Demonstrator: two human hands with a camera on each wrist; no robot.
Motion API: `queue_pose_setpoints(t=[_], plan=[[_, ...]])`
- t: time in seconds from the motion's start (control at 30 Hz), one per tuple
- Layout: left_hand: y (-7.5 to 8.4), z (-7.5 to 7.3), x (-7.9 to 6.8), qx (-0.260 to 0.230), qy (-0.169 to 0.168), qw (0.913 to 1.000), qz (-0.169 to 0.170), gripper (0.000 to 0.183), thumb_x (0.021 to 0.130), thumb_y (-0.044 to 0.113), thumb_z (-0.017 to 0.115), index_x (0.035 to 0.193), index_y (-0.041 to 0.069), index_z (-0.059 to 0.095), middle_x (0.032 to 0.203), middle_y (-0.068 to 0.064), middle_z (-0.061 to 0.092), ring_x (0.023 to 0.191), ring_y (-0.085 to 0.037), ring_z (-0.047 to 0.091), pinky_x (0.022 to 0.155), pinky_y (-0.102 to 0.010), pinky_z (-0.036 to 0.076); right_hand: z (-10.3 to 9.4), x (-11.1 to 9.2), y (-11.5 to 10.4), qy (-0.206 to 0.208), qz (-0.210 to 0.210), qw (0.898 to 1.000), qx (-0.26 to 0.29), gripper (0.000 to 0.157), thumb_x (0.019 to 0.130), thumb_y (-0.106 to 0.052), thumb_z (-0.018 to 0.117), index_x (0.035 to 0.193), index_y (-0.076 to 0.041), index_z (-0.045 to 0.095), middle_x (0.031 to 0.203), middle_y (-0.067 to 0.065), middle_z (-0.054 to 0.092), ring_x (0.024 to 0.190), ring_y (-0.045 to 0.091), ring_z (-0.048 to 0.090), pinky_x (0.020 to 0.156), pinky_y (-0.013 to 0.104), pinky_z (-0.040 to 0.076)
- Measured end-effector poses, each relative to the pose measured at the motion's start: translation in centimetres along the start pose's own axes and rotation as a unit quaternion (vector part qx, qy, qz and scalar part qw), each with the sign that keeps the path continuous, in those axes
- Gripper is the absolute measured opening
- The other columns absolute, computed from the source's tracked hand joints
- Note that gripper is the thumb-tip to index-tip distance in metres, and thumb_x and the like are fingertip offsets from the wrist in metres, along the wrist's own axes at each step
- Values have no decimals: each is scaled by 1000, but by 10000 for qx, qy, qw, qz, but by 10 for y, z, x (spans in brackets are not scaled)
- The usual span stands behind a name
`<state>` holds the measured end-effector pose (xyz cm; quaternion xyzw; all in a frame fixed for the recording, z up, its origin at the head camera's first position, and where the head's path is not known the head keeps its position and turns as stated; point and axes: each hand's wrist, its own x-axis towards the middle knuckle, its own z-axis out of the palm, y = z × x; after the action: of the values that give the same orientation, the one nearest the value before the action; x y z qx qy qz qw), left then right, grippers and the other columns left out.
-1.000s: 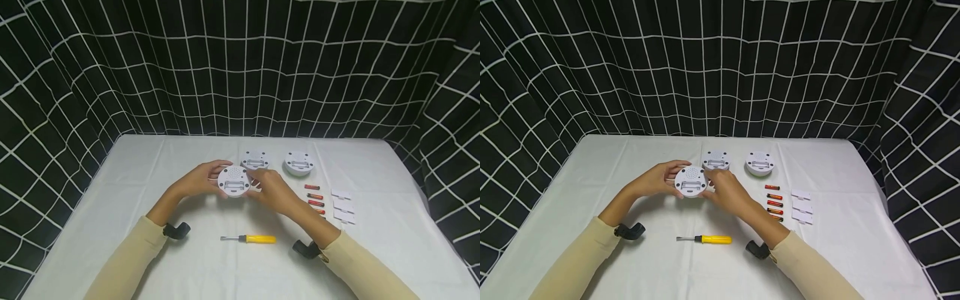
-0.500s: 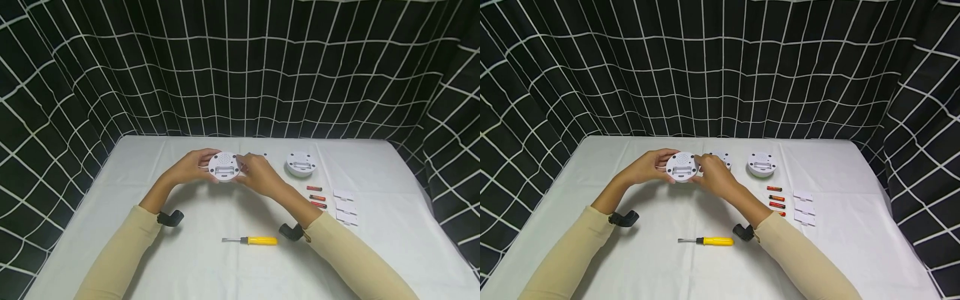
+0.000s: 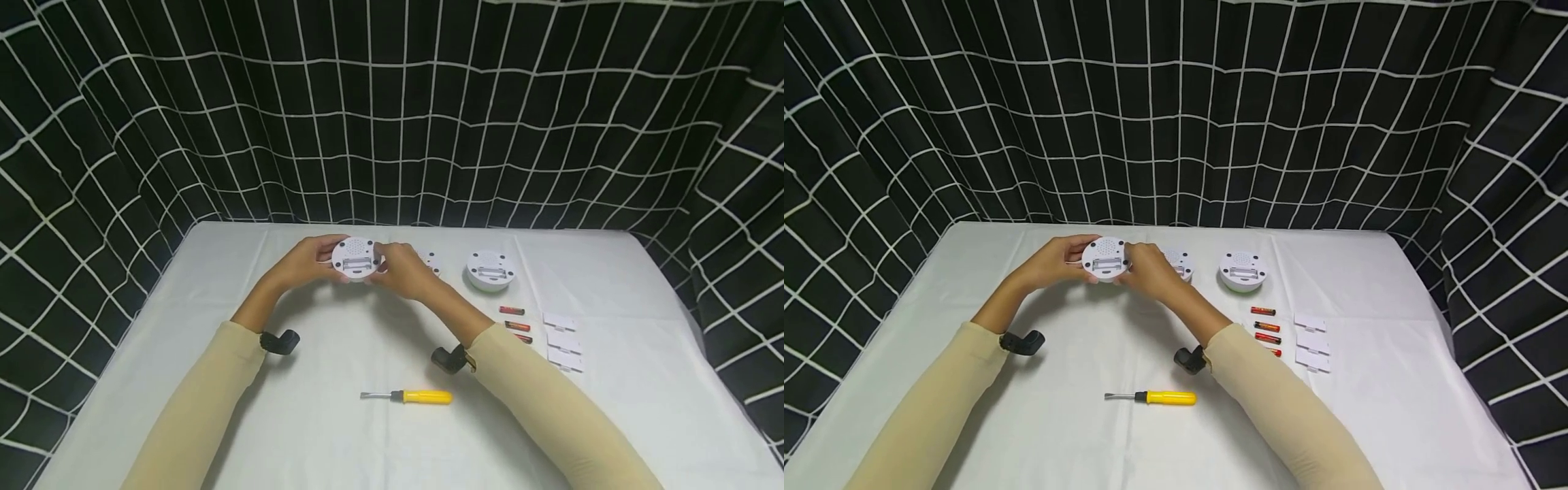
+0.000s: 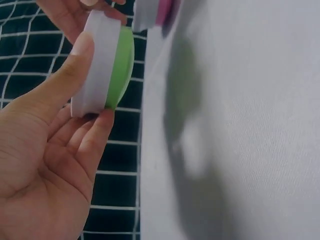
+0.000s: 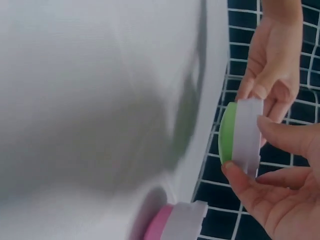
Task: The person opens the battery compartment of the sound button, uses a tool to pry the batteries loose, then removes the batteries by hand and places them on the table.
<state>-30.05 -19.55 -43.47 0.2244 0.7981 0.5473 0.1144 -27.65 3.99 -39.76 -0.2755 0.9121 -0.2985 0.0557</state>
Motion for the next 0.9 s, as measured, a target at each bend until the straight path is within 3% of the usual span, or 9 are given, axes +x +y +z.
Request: queue_pose_setpoints(t=[0.23, 0.53, 0.9], plan=[[-18, -6, 0, -75, -3, 10000, -50, 81, 80, -8, 81, 150, -10, 39, 146, -25, 53, 134, -34, 53, 100, -25, 52, 12, 16, 1, -224, 283, 9993, 34, 53, 86, -9, 81, 130, 11, 59, 105, 19, 72, 88, 24, 69, 78, 29, 58], [-34, -5, 1, -240, -76, 9995, -176, 81, 81, -10, 78, 150, -11, 36, 144, -28, 52, 133, -37, 54, 99, -25, 53, 21, 19, 2, -236, 262, 9992, -193, 35, 85, -15, 82, 107, 6, 65, 93, 14, 69, 81, 23, 58, 75, 33, 51], [-42, -5, -1, -460, -201, 9984, -258, 81, 82, -11, 77, 152, -10, 35, 146, -28, 50, 136, -38, 50, 103, -29, 51, 26, 19, 5, -295, 248, 9991, -169, 44, 88, -17, 80, 120, 7, 61, 97, 14, 68, 84, 23, 58, 76, 33, 51]])
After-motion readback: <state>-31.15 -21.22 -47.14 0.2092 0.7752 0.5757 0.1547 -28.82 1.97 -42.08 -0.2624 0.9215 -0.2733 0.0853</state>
